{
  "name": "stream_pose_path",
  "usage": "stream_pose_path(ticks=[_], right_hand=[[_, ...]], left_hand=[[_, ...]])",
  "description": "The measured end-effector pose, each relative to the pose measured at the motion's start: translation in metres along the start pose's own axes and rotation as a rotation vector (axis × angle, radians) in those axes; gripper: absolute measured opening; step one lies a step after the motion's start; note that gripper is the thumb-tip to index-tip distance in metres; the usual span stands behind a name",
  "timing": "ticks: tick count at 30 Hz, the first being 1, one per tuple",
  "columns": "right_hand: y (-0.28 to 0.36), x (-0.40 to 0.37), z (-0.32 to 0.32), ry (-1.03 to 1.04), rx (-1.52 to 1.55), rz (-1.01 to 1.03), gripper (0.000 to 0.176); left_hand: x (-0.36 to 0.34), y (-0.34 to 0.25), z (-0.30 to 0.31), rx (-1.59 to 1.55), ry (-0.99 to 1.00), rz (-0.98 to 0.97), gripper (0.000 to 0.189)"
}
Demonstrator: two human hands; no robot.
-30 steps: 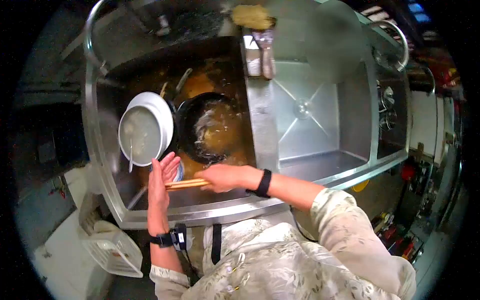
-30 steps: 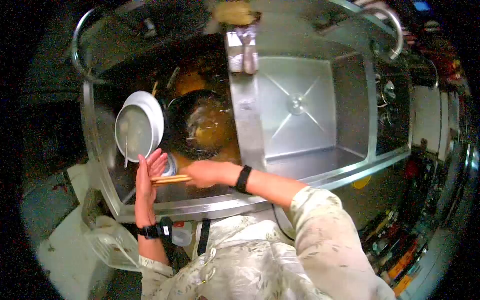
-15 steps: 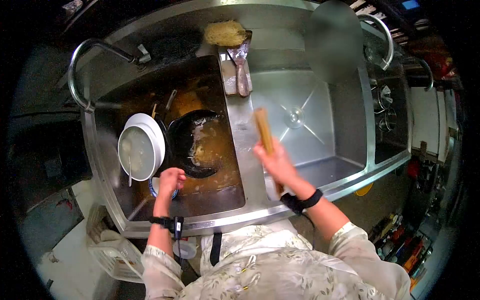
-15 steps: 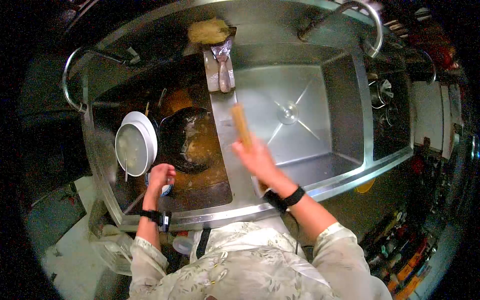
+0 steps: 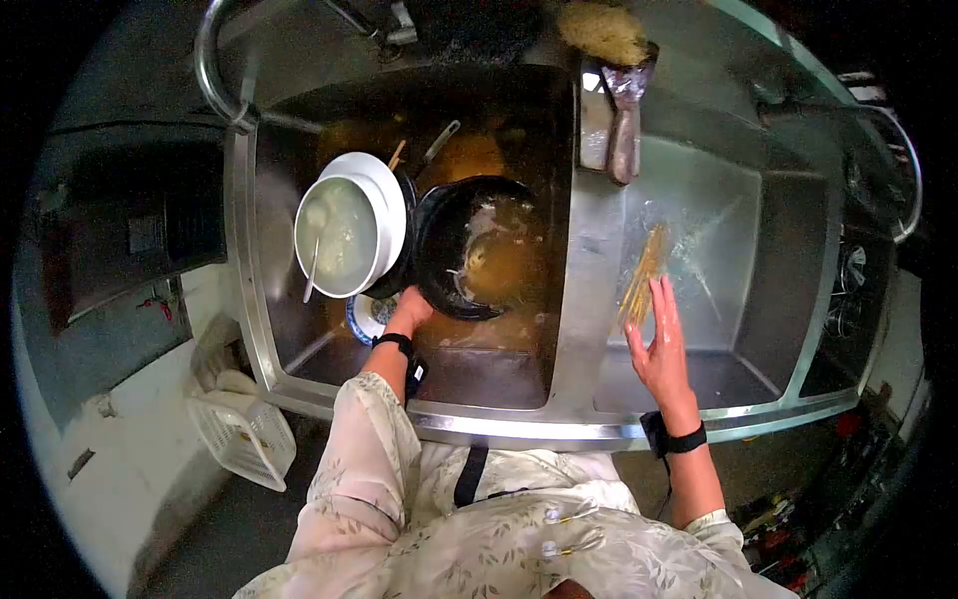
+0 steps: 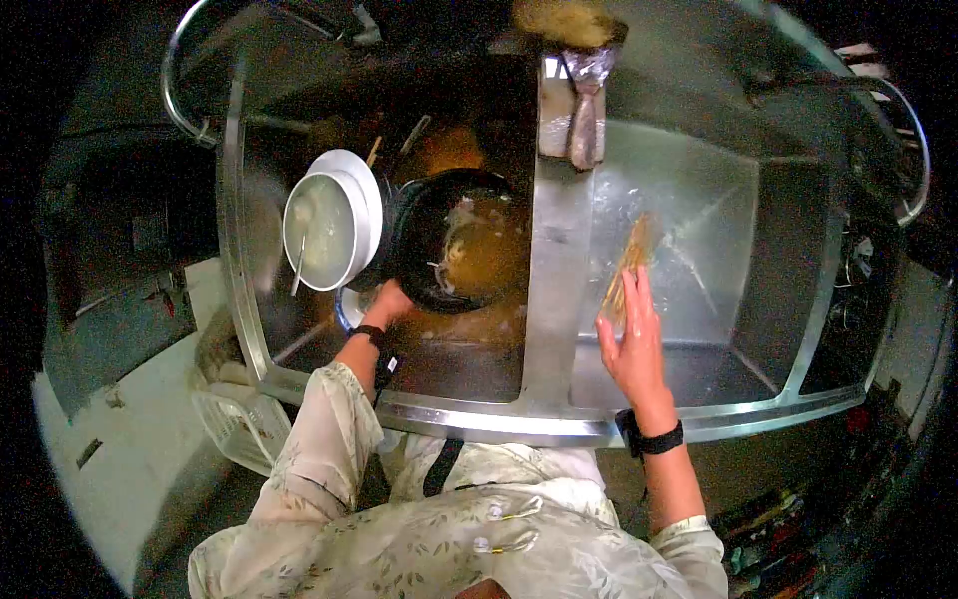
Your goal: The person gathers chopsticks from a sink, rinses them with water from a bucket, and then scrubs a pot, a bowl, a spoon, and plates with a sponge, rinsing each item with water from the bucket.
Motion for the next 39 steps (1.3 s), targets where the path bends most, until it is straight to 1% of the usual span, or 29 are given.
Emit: stream_pose_path(ticks=[3,6,7,9,10,11,13,14,15,17,18,19,21,22,23,24,25,26,28,29,31,32,35,36,37,39], right_hand=[[-0.005,-0.006,-0.018,0.069,0.041,-0.038,0.068],[-0.008,-0.006,-0.024,0.072,0.088,-0.065,0.065],[-0.007,-0.007,-0.025,0.079,0.091,-0.073,0.065],[-0.004,0.000,-0.024,0.053,0.092,-0.063,0.062],[-0.003,0.003,-0.024,0.053,0.093,-0.063,0.062],[-0.001,0.005,-0.025,0.057,0.094,-0.059,0.062],[0.002,0.006,-0.027,0.058,0.099,-0.058,0.061],[0.002,0.006,-0.028,0.069,0.092,-0.057,0.059],[0.003,0.008,-0.029,0.079,0.083,-0.049,0.057],[0.006,0.010,-0.025,0.062,0.075,-0.029,0.056],[0.007,0.009,-0.024,0.061,0.068,-0.026,0.055],[0.007,0.010,-0.022,0.050,0.070,-0.022,0.055],[0.008,0.007,-0.018,0.038,0.066,-0.007,0.054],[0.004,0.006,-0.019,0.034,0.071,-0.007,0.054],[0.000,0.006,-0.021,0.023,0.055,0.019,0.055],[0.000,0.004,-0.022,0.020,0.041,0.040,0.055],[0.003,0.000,-0.021,0.034,0.051,0.031,0.055],[0.008,0.002,-0.016,0.013,0.050,0.049,0.055],[0.010,0.009,-0.010,-0.014,0.054,0.069,0.056],[0.010,0.010,-0.006,-0.046,0.070,0.084,0.057],[0.011,0.016,0.002,-0.079,0.092,0.099,0.058],[0.013,0.020,0.007,-0.107,0.081,0.119,0.061],[0.018,0.038,0.022,-0.164,0.108,0.155,0.067],[0.020,0.045,0.029,-0.192,0.131,0.171,0.070],[0.024,0.050,0.034,-0.204,0.129,0.185,0.070],[0.028,0.067,0.048,-0.232,0.102,0.139,0.079]], left_hand=[[-0.048,-0.041,0.013,-0.187,0.229,-0.026,0.051],[-0.100,-0.065,0.022,-0.361,0.482,-0.044,0.074],[-0.100,-0.060,0.012,-0.357,0.490,-0.039,0.074],[-0.097,-0.075,-0.007,-0.988,0.585,-0.145,0.088],[-0.090,-0.070,-0.017,-1.106,0.517,-0.058,0.097],[-0.091,-0.077,-0.022,-1.105,0.516,-0.057,0.097],[-0.085,-0.079,-0.002,-1.559,0.205,-0.044,0.090],[-0.088,-0.077,0.000,-1.636,0.132,0.020,0.069],[-0.094,-0.083,0.000,-1.637,0.127,0.015,0.069],[-0.102,-0.070,0.024,-1.487,-0.187,0.074,0.056],[-0.104,-0.063,0.024,-1.448,-0.231,0.230,0.040],[-0.098,-0.060,0.027,-1.446,-0.239,0.219,0.040],[-0.097,-0.060,0.071,-1.179,-0.622,-0.196,0.039],[-0.121,-0.073,0.103,-1.139,-0.651,-0.245,0.044],[-0.127,-0.077,0.121,-1.133,-0.655,-0.245,0.044],[-0.131,-0.080,0.132,-1.023,-0.642,-0.230,0.047],[-0.139,-0.081,0.134,-0.912,-0.618,-0.208,0.050],[-0.148,-0.082,0.139,-0.903,-0.614,-0.200,0.050],[-0.161,-0.081,0.150,-0.772,-0.596,-0.089,0.059],[-0.170,-0.080,0.154,-0.766,-0.597,-0.086,0.059],[-0.191,-0.080,0.169,-0.615,-0.621,-0.106,0.068],[-0.202,-0.079,0.174,-0.603,-0.597,-0.092,0.071],[-0.238,-0.084,0.199,-0.539,-0.553,-0.095,0.072],[-0.246,-0.081,0.206,-0.545,-0.612,-0.153,0.074],[-0.255,-0.076,0.210,-0.549,-0.629,-0.160,0.074],[-0.274,-0.076,0.221,-0.423,-0.717,-0.207,0.079]])
Point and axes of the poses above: each hand's wrist, its own x-axis towards the middle knuckle, its own z-axis out of the back of the hand, y = z × x, the point moved 10 cm from there along x, towards the middle knuckle, and after that the axes turned 1 degree about z, right-handed, at the moved point
